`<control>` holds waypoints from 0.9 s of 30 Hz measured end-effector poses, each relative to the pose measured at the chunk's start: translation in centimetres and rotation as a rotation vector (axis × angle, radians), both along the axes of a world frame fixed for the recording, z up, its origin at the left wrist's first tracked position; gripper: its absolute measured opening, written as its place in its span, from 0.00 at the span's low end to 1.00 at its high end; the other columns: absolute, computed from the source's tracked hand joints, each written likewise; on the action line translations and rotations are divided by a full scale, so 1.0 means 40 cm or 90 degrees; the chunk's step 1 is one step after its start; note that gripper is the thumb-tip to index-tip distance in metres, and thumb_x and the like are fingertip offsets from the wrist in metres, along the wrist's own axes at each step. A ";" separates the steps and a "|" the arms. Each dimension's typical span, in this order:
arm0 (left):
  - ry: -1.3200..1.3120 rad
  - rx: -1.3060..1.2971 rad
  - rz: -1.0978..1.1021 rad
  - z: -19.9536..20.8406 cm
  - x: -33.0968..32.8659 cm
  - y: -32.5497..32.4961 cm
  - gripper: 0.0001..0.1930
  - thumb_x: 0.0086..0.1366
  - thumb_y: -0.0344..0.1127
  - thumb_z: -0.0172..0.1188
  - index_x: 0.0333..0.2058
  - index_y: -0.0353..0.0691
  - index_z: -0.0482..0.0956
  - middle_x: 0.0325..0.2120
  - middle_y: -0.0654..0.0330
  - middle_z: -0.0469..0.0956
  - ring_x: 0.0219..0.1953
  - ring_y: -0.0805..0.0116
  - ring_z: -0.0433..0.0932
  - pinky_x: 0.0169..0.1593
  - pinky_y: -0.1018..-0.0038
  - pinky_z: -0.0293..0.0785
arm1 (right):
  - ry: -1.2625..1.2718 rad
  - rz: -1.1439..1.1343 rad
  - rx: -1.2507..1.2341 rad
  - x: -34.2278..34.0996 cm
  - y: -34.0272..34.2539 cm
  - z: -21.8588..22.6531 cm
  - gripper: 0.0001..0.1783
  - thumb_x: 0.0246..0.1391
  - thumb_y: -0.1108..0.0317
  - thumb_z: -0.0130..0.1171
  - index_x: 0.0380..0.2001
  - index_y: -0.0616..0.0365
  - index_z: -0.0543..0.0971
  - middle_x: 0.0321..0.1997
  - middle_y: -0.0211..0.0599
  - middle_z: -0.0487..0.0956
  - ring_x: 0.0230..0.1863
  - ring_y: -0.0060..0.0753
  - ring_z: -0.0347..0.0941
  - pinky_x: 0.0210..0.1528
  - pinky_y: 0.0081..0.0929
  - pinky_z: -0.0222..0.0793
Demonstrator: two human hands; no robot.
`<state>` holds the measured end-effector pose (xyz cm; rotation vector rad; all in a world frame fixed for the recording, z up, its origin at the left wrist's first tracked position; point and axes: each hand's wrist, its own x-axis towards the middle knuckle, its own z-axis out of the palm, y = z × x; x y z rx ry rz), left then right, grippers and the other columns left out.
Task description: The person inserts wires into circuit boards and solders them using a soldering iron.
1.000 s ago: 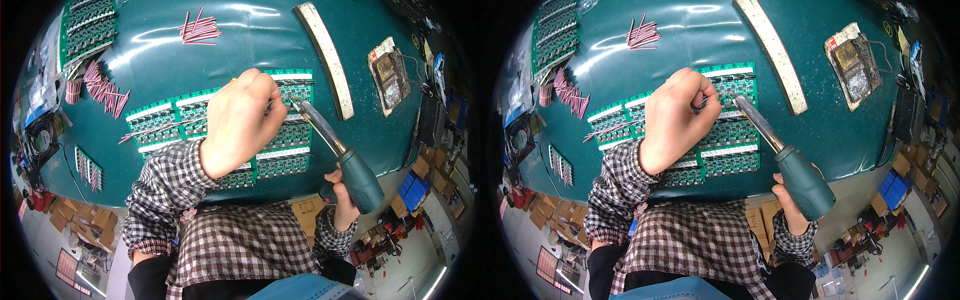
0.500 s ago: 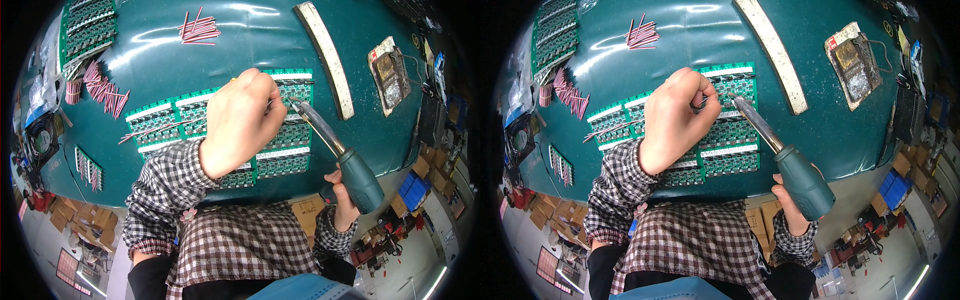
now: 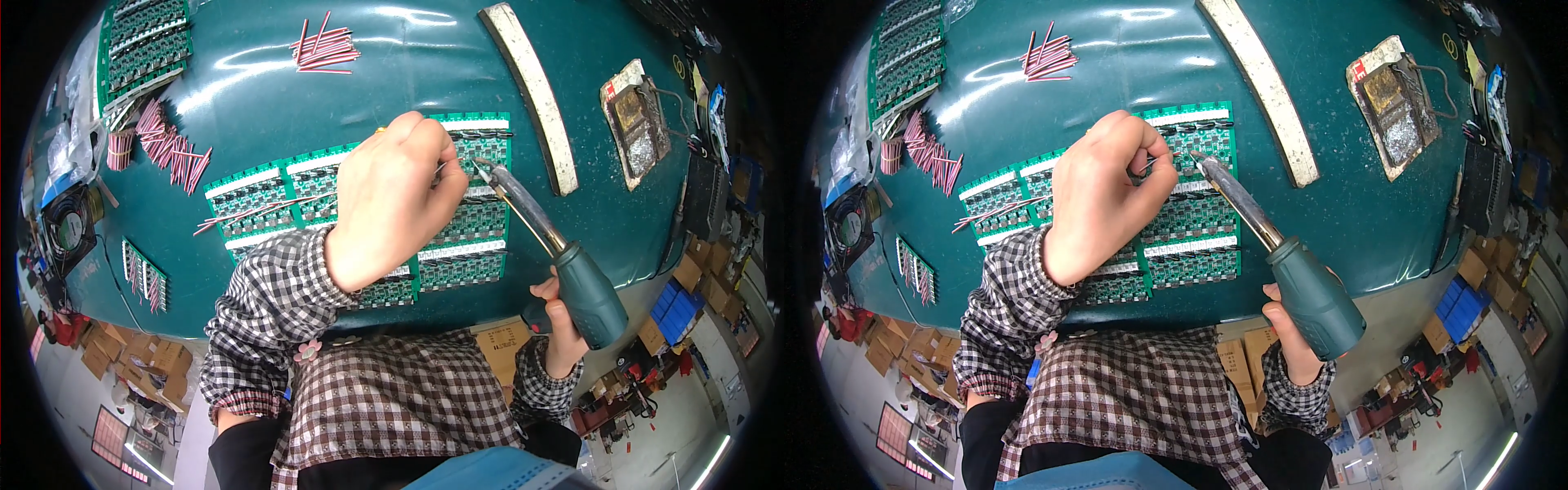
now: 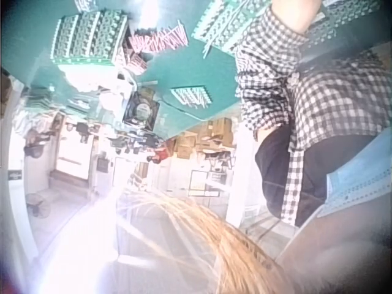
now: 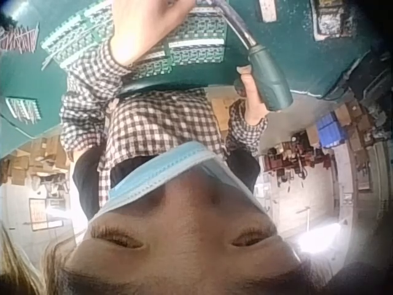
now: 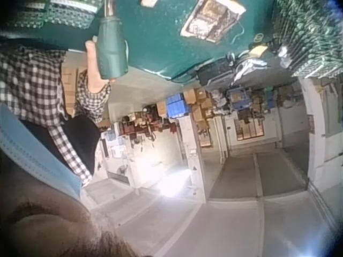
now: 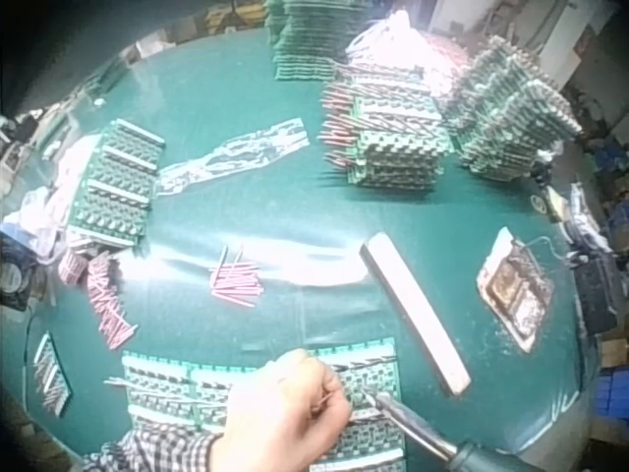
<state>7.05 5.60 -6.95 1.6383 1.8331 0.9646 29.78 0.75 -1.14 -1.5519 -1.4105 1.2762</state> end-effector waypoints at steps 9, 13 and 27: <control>0.010 -0.005 0.004 -0.001 0.000 -0.001 0.06 0.41 0.25 0.58 0.19 0.40 0.69 0.15 0.62 0.64 0.17 0.68 0.66 0.22 0.73 0.62 | 0.005 -0.004 -0.009 0.002 -0.002 -0.002 0.26 0.45 0.67 0.60 0.42 0.78 0.67 0.26 0.42 0.71 0.27 0.33 0.70 0.32 0.31 0.72; 0.009 -0.006 0.000 0.001 0.000 -0.001 0.06 0.41 0.25 0.58 0.19 0.40 0.70 0.16 0.62 0.65 0.17 0.68 0.67 0.22 0.74 0.63 | 0.011 -0.012 -0.025 0.000 -0.003 0.001 0.26 0.45 0.67 0.60 0.42 0.78 0.67 0.26 0.42 0.71 0.28 0.33 0.70 0.33 0.31 0.72; 0.027 0.001 -0.034 0.006 0.007 -0.003 0.07 0.42 0.26 0.58 0.21 0.39 0.68 0.19 0.57 0.68 0.21 0.58 0.70 0.25 0.68 0.66 | 0.011 0.010 -0.011 0.020 -0.001 -0.001 0.25 0.45 0.66 0.58 0.41 0.76 0.67 0.27 0.41 0.71 0.28 0.34 0.70 0.33 0.32 0.71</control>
